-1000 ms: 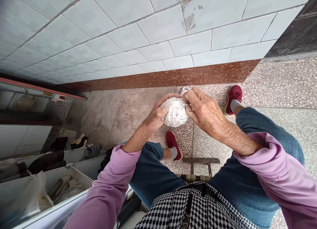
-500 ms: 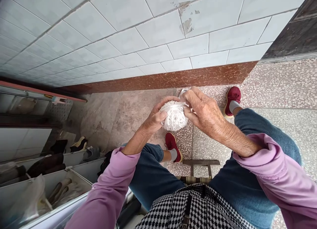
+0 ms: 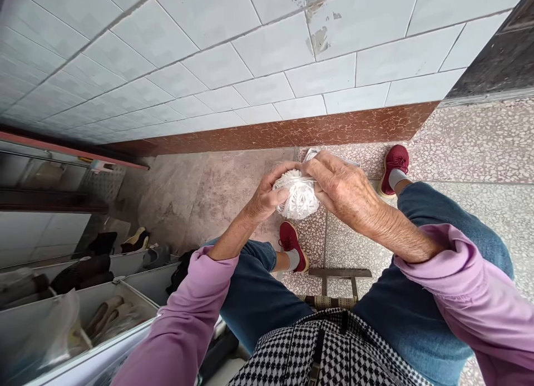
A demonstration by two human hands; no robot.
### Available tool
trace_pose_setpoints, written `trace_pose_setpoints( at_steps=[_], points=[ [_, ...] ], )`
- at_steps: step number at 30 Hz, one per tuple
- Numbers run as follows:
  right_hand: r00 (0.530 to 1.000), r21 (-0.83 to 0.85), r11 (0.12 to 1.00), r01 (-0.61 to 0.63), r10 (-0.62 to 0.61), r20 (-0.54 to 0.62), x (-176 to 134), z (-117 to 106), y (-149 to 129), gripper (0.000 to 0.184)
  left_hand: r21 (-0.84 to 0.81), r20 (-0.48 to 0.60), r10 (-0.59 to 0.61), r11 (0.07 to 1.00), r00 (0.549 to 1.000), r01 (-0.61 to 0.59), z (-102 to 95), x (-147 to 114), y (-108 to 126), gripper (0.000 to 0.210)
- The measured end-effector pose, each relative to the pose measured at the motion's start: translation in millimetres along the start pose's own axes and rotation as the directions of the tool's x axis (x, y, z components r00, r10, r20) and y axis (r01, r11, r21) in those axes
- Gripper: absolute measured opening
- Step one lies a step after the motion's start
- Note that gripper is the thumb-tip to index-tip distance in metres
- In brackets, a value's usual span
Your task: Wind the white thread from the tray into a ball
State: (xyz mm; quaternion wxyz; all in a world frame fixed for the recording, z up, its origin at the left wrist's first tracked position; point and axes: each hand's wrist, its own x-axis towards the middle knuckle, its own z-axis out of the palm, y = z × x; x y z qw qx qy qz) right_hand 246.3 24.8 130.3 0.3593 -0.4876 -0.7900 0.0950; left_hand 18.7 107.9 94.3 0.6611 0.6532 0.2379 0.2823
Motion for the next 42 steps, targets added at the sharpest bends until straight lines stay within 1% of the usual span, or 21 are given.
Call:
trace_pose_setpoints(
  at_steps=[4, 9, 12, 15, 21, 26, 28, 31, 33, 35, 38, 40, 42],
  points=[
    [1.000, -0.064, 0.998, 0.006, -0.006, 0.009, 0, 2, -1, 0.025, -0.029, -0.014, -0.040, 0.999, 0.999, 0.039, 2.7, -1, -3, 0.064],
    [0.998, -0.074, 0.997, -0.026, 0.021, -0.060, 2, 6, -2, 0.024, -0.070, -0.047, -0.055, 0.996, 0.997, 0.051, 7.2, -1, 1, 0.064],
    [0.998, -0.007, 0.999, -0.038, 0.038, -0.059, 3, 5, -4, 0.026, -0.105, -0.041, -0.062, 0.993, 0.997, 0.058, 8.0, -2, 6, 0.063],
    [0.999, 0.086, 0.995, -0.043, 0.045, -0.019, 4, 2, -5, 0.024, -0.111, -0.029, -0.074, 0.991, 0.997, 0.071, 6.4, -4, 10, 0.067],
    [0.997, 0.203, 0.977, -0.068, 0.072, -0.010, 3, -1, -5, 0.018, -0.124, -0.016, -0.041, 0.992, 0.999, 0.039, 2.2, -3, 11, 0.068],
    [0.993, 0.362, 0.925, -0.119, 0.108, 0.050, 4, -9, -3, 0.021, -0.163, -0.095, -0.069, 0.985, 0.993, 0.053, -1.6, -3, 6, 0.073],
    [0.988, 0.395, 0.905, -0.157, 0.137, 0.077, 4, -12, -2, 0.016, -0.167, -0.087, -0.074, 0.984, 0.993, 0.059, -2.8, -4, 4, 0.074],
    [0.983, 0.411, 0.893, -0.181, 0.158, 0.091, 4, -13, -1, 0.008, -0.179, -0.044, -0.078, 0.981, 0.996, 0.069, -2.7, -5, 2, 0.073],
    [0.984, 0.404, 0.897, -0.176, 0.153, 0.089, 4, -12, -1, 0.008, -0.197, -0.036, -0.086, 0.977, 0.996, 0.077, -1.7, -4, 1, 0.075],
    [0.988, 0.359, 0.921, -0.152, 0.134, 0.074, 4, -10, -3, 0.009, -0.212, -0.039, -0.097, 0.973, 0.995, 0.087, -0.8, -3, 0, 0.076],
    [0.997, 0.231, 0.970, -0.074, 0.070, 0.023, 3, -8, -6, 0.011, -0.212, -0.050, -0.113, 0.972, 0.992, 0.100, -0.5, -2, -1, 0.073],
    [0.999, 0.156, 0.987, -0.030, 0.033, -0.014, 3, -6, -8, 0.012, -0.198, -0.056, -0.123, 0.974, 0.991, 0.109, -1.0, -2, -1, 0.075],
    [0.998, 0.135, 0.990, -0.044, 0.049, -0.033, 3, -6, -10, 0.014, -0.190, -0.048, -0.133, 0.974, 0.990, 0.121, -1.3, -1, -2, 0.079]
  ],
)
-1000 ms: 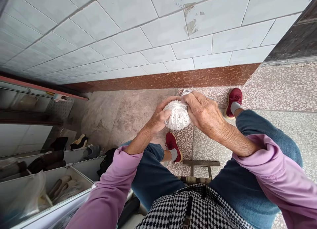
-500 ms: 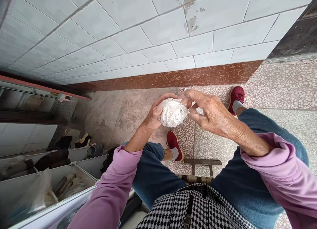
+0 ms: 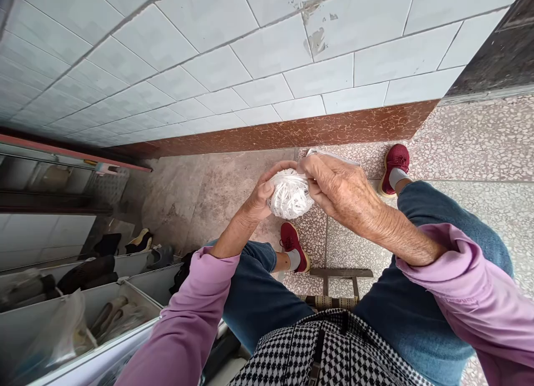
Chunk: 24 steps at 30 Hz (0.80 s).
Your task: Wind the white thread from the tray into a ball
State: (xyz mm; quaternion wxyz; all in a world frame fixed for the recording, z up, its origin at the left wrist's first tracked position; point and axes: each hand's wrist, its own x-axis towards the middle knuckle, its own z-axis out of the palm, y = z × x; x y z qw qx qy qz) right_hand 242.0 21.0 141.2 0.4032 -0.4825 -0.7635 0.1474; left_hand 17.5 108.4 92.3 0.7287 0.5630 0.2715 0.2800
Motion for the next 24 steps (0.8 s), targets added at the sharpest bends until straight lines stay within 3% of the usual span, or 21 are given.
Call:
trace_pose_setpoints(
  at_steps=[2, 5, 8, 12, 15, 24],
  points=[
    [0.998, 0.054, 0.997, -0.060, 0.062, -0.020, 2, 0, -1, 0.014, -0.008, 0.020, -0.013, 1.000, 1.000, 0.013, 1.1, 2, 0, 0.084],
    [0.989, 0.289, 0.947, -0.136, 0.148, -0.021, 6, -3, 2, 0.008, -0.043, 0.051, -0.045, 0.998, 0.998, 0.047, 5.7, 3, 3, 0.090],
    [0.977, 0.519, 0.828, -0.212, 0.189, 0.097, 9, -6, 9, 0.004, -0.114, 0.074, -0.079, 0.990, 0.994, 0.087, 11.0, 2, 10, 0.090],
    [0.967, 0.618, 0.744, -0.253, 0.203, 0.151, 8, -10, 13, 0.014, -0.161, 0.030, -0.102, 0.981, 0.994, 0.106, 12.4, 0, 24, 0.089],
    [0.970, 0.611, 0.755, -0.240, 0.207, 0.126, 7, -10, 8, 0.020, -0.119, -0.021, -0.083, 0.990, 0.996, 0.080, 9.9, 1, 27, 0.090],
    [0.990, 0.319, 0.937, -0.140, 0.134, 0.040, 3, -6, 2, 0.011, -0.031, -0.031, 0.003, 1.000, 1.000, -0.004, -1.0, -1, 18, 0.091]
  ],
)
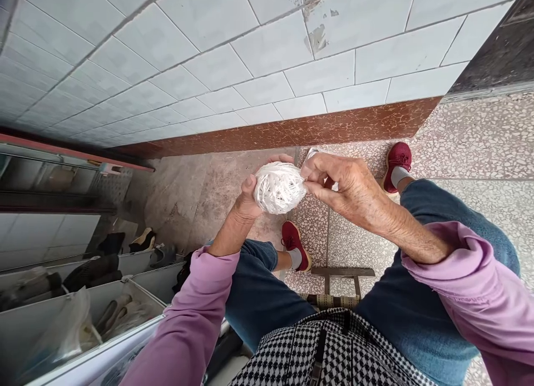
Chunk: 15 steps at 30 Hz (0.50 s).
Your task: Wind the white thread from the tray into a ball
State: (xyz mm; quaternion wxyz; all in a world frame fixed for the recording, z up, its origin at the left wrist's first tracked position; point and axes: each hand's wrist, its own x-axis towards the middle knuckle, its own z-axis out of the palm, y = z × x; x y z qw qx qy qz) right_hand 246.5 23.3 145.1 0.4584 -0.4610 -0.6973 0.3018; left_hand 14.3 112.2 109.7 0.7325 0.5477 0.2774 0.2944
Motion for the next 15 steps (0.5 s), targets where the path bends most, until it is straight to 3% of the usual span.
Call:
trace_pose_setpoints(
  at_steps=[6, 12, 15],
  points=[
    [1.000, -0.198, 0.980, 0.028, -0.026, 0.012, -5, 2, 2, 0.011, 0.053, -0.013, 0.060, 0.997, 0.998, -0.059, -0.7, -5, 5, 0.088],
    [0.996, 0.097, 0.995, -0.009, 0.000, 0.094, -1, -7, 2, 0.009, 0.006, -0.004, 0.012, 1.000, 1.000, -0.012, 2.9, -4, 5, 0.092],
    [0.994, 0.136, 0.990, -0.038, 0.024, 0.106, 1, -11, 1, 0.014, 0.014, 0.021, -0.003, 1.000, 1.000, 0.003, 3.3, -4, 5, 0.093]
  ],
)
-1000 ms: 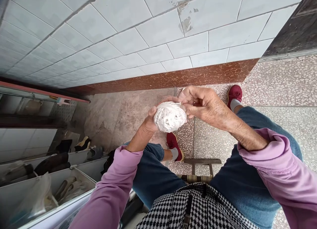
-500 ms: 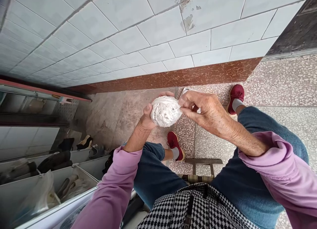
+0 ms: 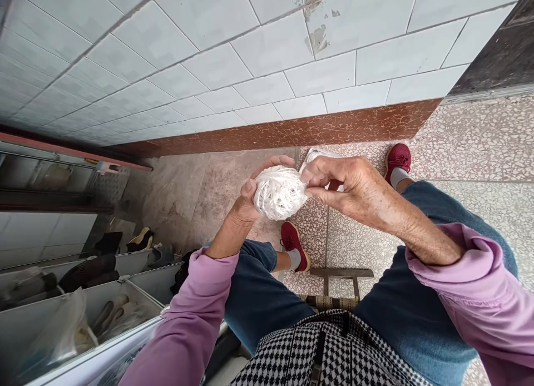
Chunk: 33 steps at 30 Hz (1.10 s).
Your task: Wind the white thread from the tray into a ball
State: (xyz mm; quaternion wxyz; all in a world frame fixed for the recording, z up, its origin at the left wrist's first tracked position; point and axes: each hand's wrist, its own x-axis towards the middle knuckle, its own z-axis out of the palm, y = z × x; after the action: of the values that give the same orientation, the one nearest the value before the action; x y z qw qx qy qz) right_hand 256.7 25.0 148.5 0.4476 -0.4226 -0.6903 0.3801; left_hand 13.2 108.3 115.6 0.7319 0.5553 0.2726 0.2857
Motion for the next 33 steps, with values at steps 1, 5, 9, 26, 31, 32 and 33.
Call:
trace_pose_setpoints(
  at_steps=[1, 5, 9, 26, 31, 32, 33],
  points=[
    [1.000, -0.024, 1.000, 0.000, 0.000, -0.005, 0, 0, 0, 0.016, 0.008, 0.012, -0.005, 1.000, 1.000, 0.005, -0.5, 0, -1, 0.094],
    [0.998, -0.203, 0.978, 0.056, -0.059, -0.007, -1, 4, 0, 0.019, 0.024, 0.014, -0.029, 0.999, 0.999, 0.029, -3.5, -1, -4, 0.094],
    [0.997, -0.468, 0.881, 0.069, -0.075, 0.007, -4, 14, 6, 0.015, 0.056, 0.025, -0.026, 0.998, 0.999, 0.025, -3.9, -3, -6, 0.083],
    [0.974, -0.536, 0.844, -0.012, -0.112, -0.197, -4, 30, 12, 0.012, 0.068, -0.004, 0.065, 0.996, 0.998, -0.065, 4.0, 2, -10, 0.079],
    [0.970, -0.433, 0.901, 0.036, -0.135, -0.201, -6, 30, 6, 0.010, 0.057, -0.012, 0.100, 0.993, 0.995, -0.099, -0.6, 0, -11, 0.082],
    [0.974, -0.432, 0.901, 0.046, -0.136, -0.181, -6, 29, 6, 0.011, 0.058, -0.025, 0.094, 0.994, 0.995, -0.093, -1.6, -1, -11, 0.083],
    [0.979, -0.438, 0.897, 0.051, -0.132, -0.157, -6, 28, 6, 0.012, 0.061, -0.038, 0.084, 0.995, 0.996, -0.082, -2.5, -2, -11, 0.084]
  ],
)
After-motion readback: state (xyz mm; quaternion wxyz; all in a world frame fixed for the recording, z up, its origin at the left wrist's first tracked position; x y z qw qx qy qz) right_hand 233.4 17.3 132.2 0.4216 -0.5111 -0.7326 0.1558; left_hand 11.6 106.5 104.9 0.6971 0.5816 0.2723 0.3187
